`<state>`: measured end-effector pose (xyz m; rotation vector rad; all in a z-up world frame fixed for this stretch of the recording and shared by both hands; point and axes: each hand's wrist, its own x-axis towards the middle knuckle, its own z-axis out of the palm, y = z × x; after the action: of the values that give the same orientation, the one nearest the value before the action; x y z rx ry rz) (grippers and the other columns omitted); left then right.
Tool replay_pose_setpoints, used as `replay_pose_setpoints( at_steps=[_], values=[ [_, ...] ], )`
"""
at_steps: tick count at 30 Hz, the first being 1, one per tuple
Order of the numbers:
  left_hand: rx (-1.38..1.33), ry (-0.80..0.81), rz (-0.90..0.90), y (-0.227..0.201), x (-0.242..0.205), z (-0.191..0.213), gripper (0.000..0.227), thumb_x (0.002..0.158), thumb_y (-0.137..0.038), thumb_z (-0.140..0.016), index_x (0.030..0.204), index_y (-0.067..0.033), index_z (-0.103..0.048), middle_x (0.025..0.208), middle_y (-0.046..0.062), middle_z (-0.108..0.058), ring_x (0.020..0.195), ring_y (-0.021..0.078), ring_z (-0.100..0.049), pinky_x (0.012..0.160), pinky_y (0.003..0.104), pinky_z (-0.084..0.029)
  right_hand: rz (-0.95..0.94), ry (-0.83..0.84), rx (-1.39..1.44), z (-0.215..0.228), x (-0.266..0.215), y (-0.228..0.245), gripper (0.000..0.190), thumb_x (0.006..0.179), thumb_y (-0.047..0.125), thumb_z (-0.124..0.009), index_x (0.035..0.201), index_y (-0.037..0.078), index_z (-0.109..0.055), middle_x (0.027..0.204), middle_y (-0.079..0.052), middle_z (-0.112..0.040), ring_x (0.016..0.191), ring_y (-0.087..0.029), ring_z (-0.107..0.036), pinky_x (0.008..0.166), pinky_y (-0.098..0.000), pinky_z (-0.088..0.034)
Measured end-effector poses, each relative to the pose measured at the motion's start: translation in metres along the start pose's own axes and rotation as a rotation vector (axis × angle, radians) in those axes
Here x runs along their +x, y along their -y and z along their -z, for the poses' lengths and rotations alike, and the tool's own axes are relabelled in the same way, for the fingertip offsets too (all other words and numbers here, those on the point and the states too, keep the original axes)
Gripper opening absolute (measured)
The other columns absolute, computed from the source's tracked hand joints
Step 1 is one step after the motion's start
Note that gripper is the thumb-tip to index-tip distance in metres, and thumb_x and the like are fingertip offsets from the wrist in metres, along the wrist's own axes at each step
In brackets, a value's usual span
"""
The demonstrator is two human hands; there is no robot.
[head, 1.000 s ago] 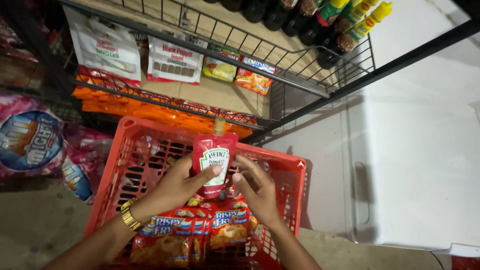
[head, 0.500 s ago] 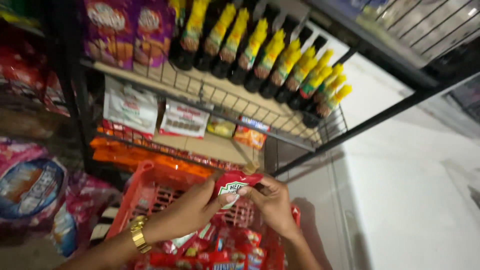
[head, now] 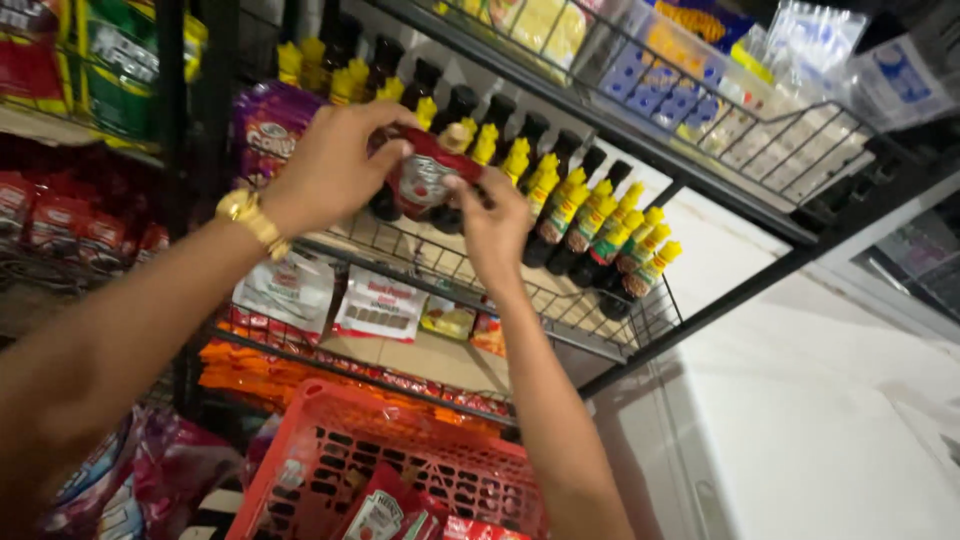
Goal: Restocking and organizing various condiment and seasoning packets on grocery store shelves from a plastic crate.
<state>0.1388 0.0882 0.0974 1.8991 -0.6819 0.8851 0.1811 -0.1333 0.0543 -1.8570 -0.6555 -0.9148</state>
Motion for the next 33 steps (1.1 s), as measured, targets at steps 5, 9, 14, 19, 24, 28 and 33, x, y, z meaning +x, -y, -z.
replay_pose_setpoints(
  at_steps=[5, 9, 14, 19, 24, 28, 33],
  values=[
    [0.281, 0.131, 0.076, 0.05, 0.015, 0.012, 0.014, 0.093, -0.013, -0.07, 0.103, -0.0058, -0.077, 0.096, 0.018, -0.074, 0.089, 0.0381, -0.071, 0.086, 0.047, -0.055, -0.281, 0.26, 0.073, -0.048, 0.005, -0.033, 0.017, 0.094, 0.015, -0.078, 0.098, -0.001, -0.078, 0.076, -0.005, -0.073, 0.066, -0.011, -0.065, 0.06, -0.029, -0.053],
    [0.519, 0.115, -0.066, 0.076, 0.014, 0.02, 0.011, 0.09, -0.013, -0.068, 0.094, -0.0081, -0.077, 0.089, 0.015, -0.075, 0.092, 0.0364, -0.07, 0.09, 0.05, -0.049, -0.284, 0.365, 0.173, -0.075, 0.005, -0.04, 0.019, 0.092, 0.016, -0.078, 0.098, -0.003, -0.078, 0.078, -0.004, -0.075, 0.068, -0.011, -0.071, 0.063, -0.029, -0.06],
    [0.542, 0.169, 0.062, 0.09, 0.012, 0.029, 0.014, 0.095, -0.019, -0.067, 0.096, -0.0105, -0.079, 0.092, 0.016, -0.075, 0.095, 0.0357, -0.069, 0.096, 0.051, -0.045, -0.441, 0.433, 0.253, -0.096, 0.011, -0.041, 0.019, 0.092, 0.017, -0.076, 0.097, -0.002, -0.077, 0.081, -0.004, -0.074, 0.069, -0.011, -0.07, 0.063, -0.0282, -0.061],
    [0.651, 0.155, -0.005, 0.104, 0.007, 0.03, 0.019, 0.09, -0.02, -0.067, 0.102, -0.0125, -0.08, 0.089, 0.016, -0.074, 0.096, 0.0356, -0.068, 0.094, 0.052, -0.046, -0.47, 0.551, 0.376, -0.105, 0.008, -0.082, 0.02, 0.094, 0.018, -0.076, 0.092, -0.003, -0.075, 0.079, -0.001, -0.071, 0.068, -0.009, -0.067, 0.062, -0.0264, -0.057],
    [0.729, 0.274, 0.107, 0.098, 0.007, 0.032, 0.023, 0.099, -0.027, -0.063, 0.096, -0.0141, -0.082, 0.087, 0.016, -0.074, 0.095, 0.0347, -0.069, 0.098, 0.052, -0.046, -0.356, 0.632, 0.148, -0.103, 0.002, -0.078, 0.025, 0.096, 0.019, -0.078, 0.088, -0.004, -0.076, 0.073, 0.0, -0.067, 0.065, -0.006, -0.058, 0.055, -0.0249, -0.046],
    [0.708, 0.257, 0.099, 0.097, 0.005, 0.032, 0.024, 0.099, -0.027, -0.063, 0.095, -0.0134, -0.082, 0.085, 0.016, -0.074, 0.093, 0.035, -0.069, 0.096, 0.052, -0.047, -0.344, 0.568, 0.214, -0.105, 0.002, -0.087, 0.019, 0.097, 0.017, -0.074, 0.094, -0.002, -0.076, 0.073, 0.001, -0.064, 0.064, -0.007, -0.052, 0.055, -0.0251, -0.044],
    [0.709, 0.252, 0.107, 0.091, 0.001, 0.032, 0.021, 0.096, -0.024, -0.063, 0.092, -0.0134, -0.081, 0.085, 0.015, -0.074, 0.094, 0.0348, -0.069, 0.093, 0.051, -0.047, -0.365, 0.651, 0.246, -0.101, 0.002, -0.084, 0.02, 0.098, 0.017, -0.071, 0.097, -0.002, -0.078, 0.079, 0.0, -0.072, 0.069, -0.004, -0.059, 0.06, -0.0245, -0.05]
  ],
)
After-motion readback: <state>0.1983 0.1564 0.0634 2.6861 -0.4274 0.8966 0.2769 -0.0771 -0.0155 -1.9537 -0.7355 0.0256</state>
